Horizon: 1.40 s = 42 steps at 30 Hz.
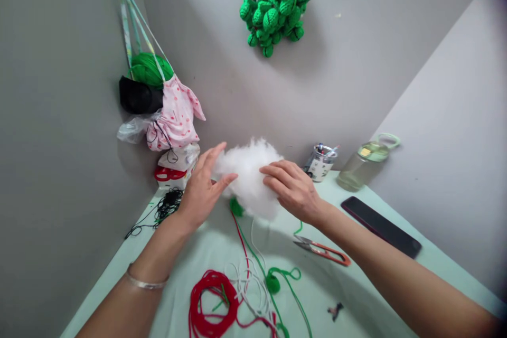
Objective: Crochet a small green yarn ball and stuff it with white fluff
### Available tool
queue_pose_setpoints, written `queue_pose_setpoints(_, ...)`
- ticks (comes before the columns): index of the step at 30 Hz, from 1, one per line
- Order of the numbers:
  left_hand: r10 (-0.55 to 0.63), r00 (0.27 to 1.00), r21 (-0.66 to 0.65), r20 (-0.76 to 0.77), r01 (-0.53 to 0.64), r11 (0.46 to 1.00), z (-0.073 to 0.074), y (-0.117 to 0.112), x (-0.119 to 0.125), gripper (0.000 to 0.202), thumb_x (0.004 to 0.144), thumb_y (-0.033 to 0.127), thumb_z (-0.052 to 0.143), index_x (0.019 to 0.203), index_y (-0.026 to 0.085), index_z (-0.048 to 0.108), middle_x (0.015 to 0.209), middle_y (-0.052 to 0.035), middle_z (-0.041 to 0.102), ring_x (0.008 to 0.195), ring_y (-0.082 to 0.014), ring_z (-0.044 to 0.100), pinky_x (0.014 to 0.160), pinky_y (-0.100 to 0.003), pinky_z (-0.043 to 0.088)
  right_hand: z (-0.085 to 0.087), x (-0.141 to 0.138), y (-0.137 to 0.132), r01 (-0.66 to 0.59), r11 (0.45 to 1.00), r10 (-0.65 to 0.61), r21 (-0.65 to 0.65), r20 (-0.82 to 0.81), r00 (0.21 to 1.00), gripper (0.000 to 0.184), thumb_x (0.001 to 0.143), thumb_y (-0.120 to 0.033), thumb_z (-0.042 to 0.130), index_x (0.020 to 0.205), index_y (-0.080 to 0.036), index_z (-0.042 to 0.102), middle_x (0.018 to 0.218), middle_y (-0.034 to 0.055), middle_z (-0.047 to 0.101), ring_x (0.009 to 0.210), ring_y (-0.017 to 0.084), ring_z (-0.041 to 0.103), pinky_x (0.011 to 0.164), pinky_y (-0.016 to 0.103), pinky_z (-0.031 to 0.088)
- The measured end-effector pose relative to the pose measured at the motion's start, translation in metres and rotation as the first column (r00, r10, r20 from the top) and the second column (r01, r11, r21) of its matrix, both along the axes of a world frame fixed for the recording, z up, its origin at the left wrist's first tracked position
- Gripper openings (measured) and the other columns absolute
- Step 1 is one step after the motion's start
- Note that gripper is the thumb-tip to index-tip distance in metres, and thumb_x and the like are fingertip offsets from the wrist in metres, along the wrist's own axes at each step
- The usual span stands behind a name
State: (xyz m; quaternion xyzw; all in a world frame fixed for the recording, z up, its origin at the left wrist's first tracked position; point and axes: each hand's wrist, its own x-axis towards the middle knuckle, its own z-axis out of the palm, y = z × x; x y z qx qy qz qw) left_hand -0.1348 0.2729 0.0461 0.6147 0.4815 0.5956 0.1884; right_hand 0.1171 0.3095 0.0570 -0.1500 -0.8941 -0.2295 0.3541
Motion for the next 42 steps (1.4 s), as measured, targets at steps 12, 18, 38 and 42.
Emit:
queue_pose_setpoints(12, 0.037, 0.868, -0.138, 0.496, 0.037, 0.990, 0.011, 0.008, -0.037, 0.043, 0.073, 0.023, 0.067, 0.117, 0.020, 0.068, 0.081, 0.0011, 0.065, 0.053, -0.0080, 0.053, 0.051, -0.021, 0.050, -0.006, 0.013, 0.016, 0.016, 0.987, -0.069, -0.158, -0.336, 0.939, 0.050, 0.062, 0.008, 0.042, 0.099, -0.023, 0.057, 0.108, 0.0101, 0.072, 0.101, 0.026, 0.067, 0.084, 0.042, 0.058)
queue_pose_setpoints(18, -0.105, 0.870, -0.232, 0.482, 0.243, 0.942, 0.002, 0.006, -0.011, 0.036, 0.064, 0.027, 0.089, 0.096, 0.016, 0.077, 0.079, -0.0006, 0.071, 0.050, -0.0089, 0.055, 0.048, -0.022, 0.050, -0.006, 0.001, 0.015, -0.097, 0.955, -0.032, -0.280, -0.422, 0.906, 0.047, 0.065, 0.008, 0.042, 0.096, -0.024, 0.057, 0.107, 0.0088, 0.072, 0.102, 0.024, 0.069, 0.087, 0.040, 0.056)
queue_pose_setpoints(38, -0.003, 0.316, -0.005, 0.949, 0.024, 1.000, 0.038, 0.000, -0.064, 0.022, 0.092, 0.008, 0.052, 0.101, 0.020, 0.070, 0.101, -0.0065, 0.080, 0.103, -0.0228, 0.074, 0.087, -0.043, 0.065, 0.004, -0.010, 0.095, 0.452, 0.830, -0.534, -0.328, -0.230, 0.814, 0.040, 0.078, 0.000, 0.046, 0.112, -0.016, 0.061, 0.126, 0.0180, 0.066, 0.119, 0.033, 0.057, 0.101, 0.048, 0.047)
queue_pose_setpoints(42, -0.014, 0.355, -0.042, 0.935, 0.150, 0.988, 0.037, 0.000, -0.044, 0.032, 0.084, 0.000, 0.046, 0.097, 0.019, 0.068, 0.089, -0.0051, 0.077, 0.089, -0.0195, 0.076, 0.081, -0.032, 0.065, -0.009, -0.038, 0.108, 0.456, 0.818, -0.456, -0.351, 0.086, 0.886, 0.044, 0.080, 0.002, 0.051, 0.117, -0.016, 0.064, 0.135, 0.0170, 0.062, 0.122, 0.030, 0.056, 0.098, 0.042, 0.051)
